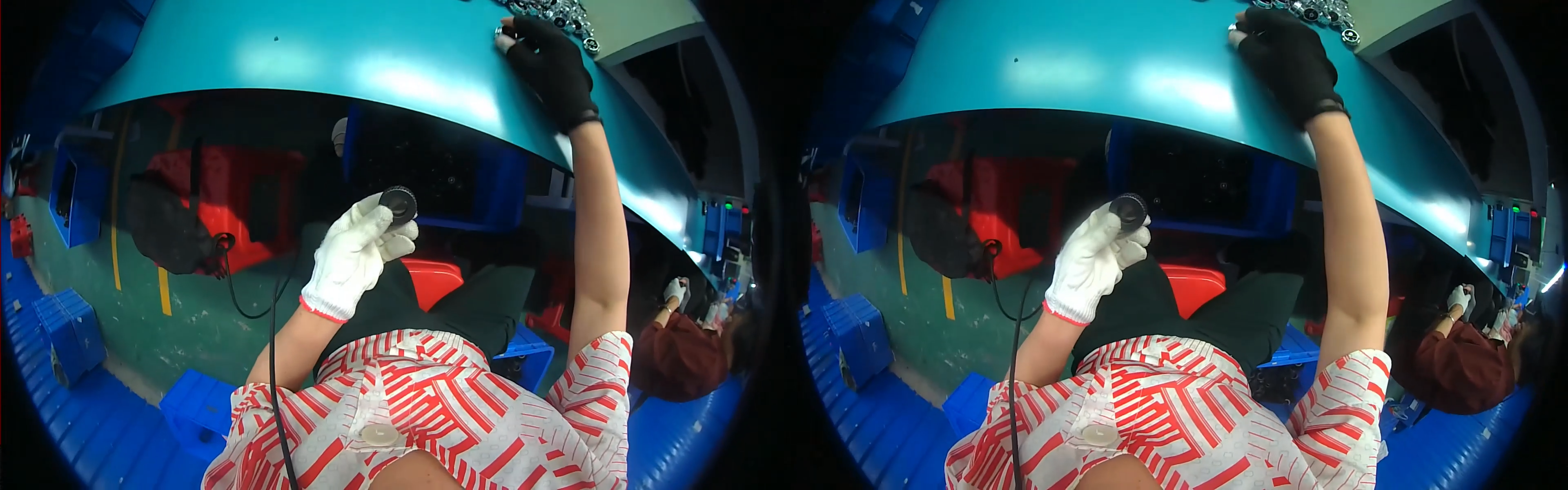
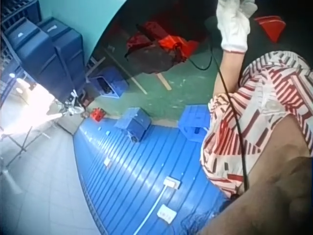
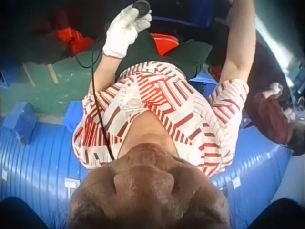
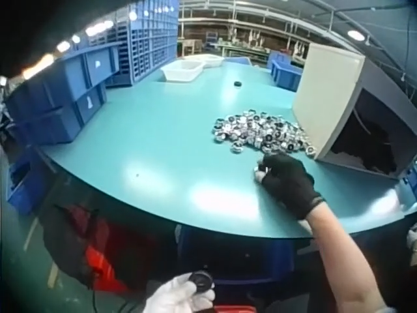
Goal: Assembling small black components and placing them into bins on a factory line.
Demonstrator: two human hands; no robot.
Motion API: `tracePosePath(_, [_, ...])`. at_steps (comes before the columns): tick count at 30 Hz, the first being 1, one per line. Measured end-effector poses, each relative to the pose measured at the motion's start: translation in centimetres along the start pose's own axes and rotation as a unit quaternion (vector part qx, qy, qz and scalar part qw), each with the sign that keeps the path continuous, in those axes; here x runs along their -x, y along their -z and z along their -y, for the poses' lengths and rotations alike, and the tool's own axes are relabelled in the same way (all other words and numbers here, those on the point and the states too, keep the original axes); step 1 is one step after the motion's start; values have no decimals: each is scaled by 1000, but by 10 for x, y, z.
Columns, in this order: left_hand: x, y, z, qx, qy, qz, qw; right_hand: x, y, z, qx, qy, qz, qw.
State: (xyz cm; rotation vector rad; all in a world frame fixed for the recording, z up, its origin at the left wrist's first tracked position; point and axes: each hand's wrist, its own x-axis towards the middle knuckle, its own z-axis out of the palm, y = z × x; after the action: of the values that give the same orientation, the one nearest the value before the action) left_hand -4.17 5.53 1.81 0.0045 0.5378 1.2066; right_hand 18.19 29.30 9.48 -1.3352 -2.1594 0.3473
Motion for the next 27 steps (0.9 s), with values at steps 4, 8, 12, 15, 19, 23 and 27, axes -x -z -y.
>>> tracePosePath(4, [5, 16, 4, 8, 7, 6, 1000, 87, -3, 87, -244, 2, 35, 969])
tracePosePath(8, [8, 4, 18, -52, 26, -58, 997, 163, -17, 111, -256, 22, 95, 962])
tracePosePath(12, [9, 1, 34, -157, 18, -31, 987, 206, -38, 95, -217, -9, 75, 973])
tracePosePath(15, [12, -2, 39, -221, 3, -29, 975, 220, -42, 93, -226, -29, 55, 972])
tracePosePath(19, [14, -5, 46, -247, -3, -32, 969, 227, -43, 88, -229, 0, 26, 973])
tracePosePath(23, [17, 2, 48, -248, 16, -42, 968, 233, -46, 85, -217, 47, 8, 975])
tracePosePath(27, [16, 0, 48, -323, 13, -51, 945, 237, -48, 85, -214, 37, 50, 975])
